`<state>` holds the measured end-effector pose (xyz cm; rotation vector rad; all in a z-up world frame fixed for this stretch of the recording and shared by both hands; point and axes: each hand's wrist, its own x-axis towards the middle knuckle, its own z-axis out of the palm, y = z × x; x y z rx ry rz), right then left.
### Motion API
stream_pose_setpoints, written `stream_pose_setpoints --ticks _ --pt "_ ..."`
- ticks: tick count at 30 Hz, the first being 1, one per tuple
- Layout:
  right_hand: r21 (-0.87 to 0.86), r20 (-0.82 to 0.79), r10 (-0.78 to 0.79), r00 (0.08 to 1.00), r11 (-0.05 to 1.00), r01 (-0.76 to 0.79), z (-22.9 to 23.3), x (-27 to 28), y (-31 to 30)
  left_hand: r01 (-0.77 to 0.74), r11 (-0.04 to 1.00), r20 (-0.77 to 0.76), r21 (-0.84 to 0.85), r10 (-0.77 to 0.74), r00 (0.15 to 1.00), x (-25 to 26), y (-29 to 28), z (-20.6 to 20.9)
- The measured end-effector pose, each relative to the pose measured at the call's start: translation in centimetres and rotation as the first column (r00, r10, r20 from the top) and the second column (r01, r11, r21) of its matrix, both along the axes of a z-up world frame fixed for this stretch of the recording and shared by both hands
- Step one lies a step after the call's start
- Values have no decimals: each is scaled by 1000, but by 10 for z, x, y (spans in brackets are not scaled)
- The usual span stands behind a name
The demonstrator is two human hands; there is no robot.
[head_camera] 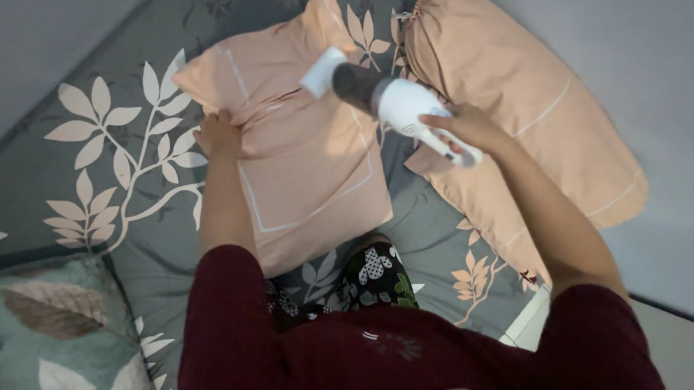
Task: The person vacuums the surface of a bed and several pillows using a handheld vacuum cleaner, moving it back and forth across the fabric and lifting pillows to reach underneath.
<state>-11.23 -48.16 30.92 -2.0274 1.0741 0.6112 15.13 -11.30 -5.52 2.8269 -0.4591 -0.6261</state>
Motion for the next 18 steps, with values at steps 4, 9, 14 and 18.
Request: stream_pose_setpoints --ticks 4,9,14,18 --pt "2 22 -136 990 991 136 3 -35 -14 -15 1000 7 -19 15 1000 -7 12 2" --pt "-55 70 -185 980 980 189 20 -101 -11 -240 890 50 -387 280 959 -50 54 19" --pt "91 102 -443 891 896 435 46 -175 16 -640 555 -482 -531 423 767 -67 60 26" --pt "329 101 -511 854 827 456 12 -174 71 -662 668 -523 -338 452 723 -100 21 13"
